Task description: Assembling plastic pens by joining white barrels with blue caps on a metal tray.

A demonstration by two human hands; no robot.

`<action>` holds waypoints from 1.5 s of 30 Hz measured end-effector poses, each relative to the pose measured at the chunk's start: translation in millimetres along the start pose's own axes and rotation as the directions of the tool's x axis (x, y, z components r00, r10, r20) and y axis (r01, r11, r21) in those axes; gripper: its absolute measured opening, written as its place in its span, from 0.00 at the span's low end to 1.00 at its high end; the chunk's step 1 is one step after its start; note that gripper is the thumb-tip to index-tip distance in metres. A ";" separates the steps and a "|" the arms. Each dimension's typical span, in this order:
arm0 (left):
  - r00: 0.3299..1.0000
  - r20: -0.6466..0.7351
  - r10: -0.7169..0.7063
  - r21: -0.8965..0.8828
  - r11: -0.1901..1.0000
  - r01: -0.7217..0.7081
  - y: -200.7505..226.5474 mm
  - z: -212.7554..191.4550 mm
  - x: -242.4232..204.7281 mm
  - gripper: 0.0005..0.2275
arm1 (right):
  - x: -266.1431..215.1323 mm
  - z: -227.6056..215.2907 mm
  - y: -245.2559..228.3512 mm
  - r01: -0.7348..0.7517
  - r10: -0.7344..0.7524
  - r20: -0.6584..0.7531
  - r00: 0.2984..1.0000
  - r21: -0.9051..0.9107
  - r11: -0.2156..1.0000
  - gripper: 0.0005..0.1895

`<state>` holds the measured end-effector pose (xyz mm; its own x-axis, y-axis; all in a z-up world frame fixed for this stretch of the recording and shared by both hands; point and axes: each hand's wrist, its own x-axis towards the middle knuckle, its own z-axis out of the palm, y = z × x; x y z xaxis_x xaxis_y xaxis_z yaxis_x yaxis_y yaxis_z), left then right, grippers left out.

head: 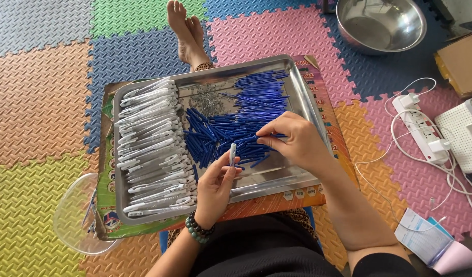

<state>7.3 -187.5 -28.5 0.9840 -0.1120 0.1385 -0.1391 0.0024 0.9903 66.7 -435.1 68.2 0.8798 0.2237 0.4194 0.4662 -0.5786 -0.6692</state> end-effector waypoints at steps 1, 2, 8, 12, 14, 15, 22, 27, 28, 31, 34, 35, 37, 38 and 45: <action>1.000 -0.002 0.000 0.000 1.000 0.000 -0.4 -0.3 0.6 0.22 | 1.7 -1.3 0.7 0.002 -0.002 0.001 1.000 0.000 1.000 0.06; 1.000 0.004 0.007 0.006 1.000 -0.007 -0.9 -0.5 0.2 0.21 | 2.6 -2.5 1.2 0.023 -0.023 0.021 1.000 0.000 1.000 0.06; 1.000 0.019 0.007 0.032 0.999 -0.007 5.5 -0.4 0.5 0.21 | 13.2 -15.3 -2.4 0.093 -0.087 0.123 0.989 -0.044 0.995 0.05; 0.999 0.033 -0.014 0.041 0.999 0.012 9.3 -0.2 0.6 0.21 | 21.5 -23.1 -3.3 0.130 -0.124 0.181 0.976 -0.022 0.991 0.03; 0.999 0.034 -0.018 0.041 0.999 0.016 9.7 -0.4 1.0 0.21 | 22.1 -24.6 -4.1 0.129 -0.123 0.176 0.977 -0.021 0.991 0.03; 0.999 0.034 -0.023 0.042 0.999 0.021 9.8 -0.7 0.9 0.21 | 22.4 -25.1 -4.5 0.127 -0.122 0.171 0.978 -0.019 0.992 0.03; 0.998 0.049 -0.027 0.061 0.998 0.023 11.9 -0.3 1.0 0.22 | 33.6 -30.3 -1.3 0.237 -0.225 0.220 0.949 -0.031 0.971 0.04; 0.998 0.065 -0.016 0.048 0.999 0.013 9.1 -0.4 -1.4 0.22 | 48.4 -16.4 -8.3 0.080 -0.133 0.217 0.967 0.236 0.969 0.01; 0.998 0.064 -0.015 0.049 0.999 0.012 7.1 -0.3 -1.9 0.22 | 48.6 -9.4 -6.8 0.082 -0.134 0.217 0.967 0.237 0.968 0.01; 0.998 0.054 -0.038 0.010 0.999 0.037 2.0 -1.5 -2.8 0.22 | 49.1 8.1 -3.2 -0.014 -0.059 0.194 0.979 0.356 0.934 0.03; 0.998 0.048 -0.029 -0.015 0.999 0.029 -0.6 -1.9 -3.4 0.22 | 47.9 13.8 -1.0 -0.126 0.016 0.236 0.972 0.459 0.879 0.07; 0.999 0.051 -0.018 -0.016 1.000 0.019 -0.5 -2.4 -3.5 0.22 | 48.1 14.4 -0.8 -0.122 0.009 0.237 0.971 0.466 0.876 0.07; 0.999 0.054 -0.006 -0.020 1.000 0.007 0.4 -1.9 -3.2 0.23 | 48.7 13.9 -1.4 -0.118 0.003 0.239 0.971 0.469 0.875 0.06; 0.999 0.054 0.001 -0.027 1.000 0.001 1.4 -1.8 -3.2 0.22 | 49.3 13.8 -2.4 -0.123 -0.005 0.258 0.966 0.476 0.871 0.06; 0.998 0.063 0.001 -0.040 0.999 0.002 1.0 -1.9 -3.1 0.23 | 47.6 15.3 -0.2 -0.156 0.013 0.276 0.961 0.503 0.850 0.07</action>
<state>4.4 -185.2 -27.9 0.9749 -0.1746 0.1381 -0.1328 0.0420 0.9903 109.9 -412.3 78.9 0.8774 0.4236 0.2252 0.3058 -0.1322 -0.9429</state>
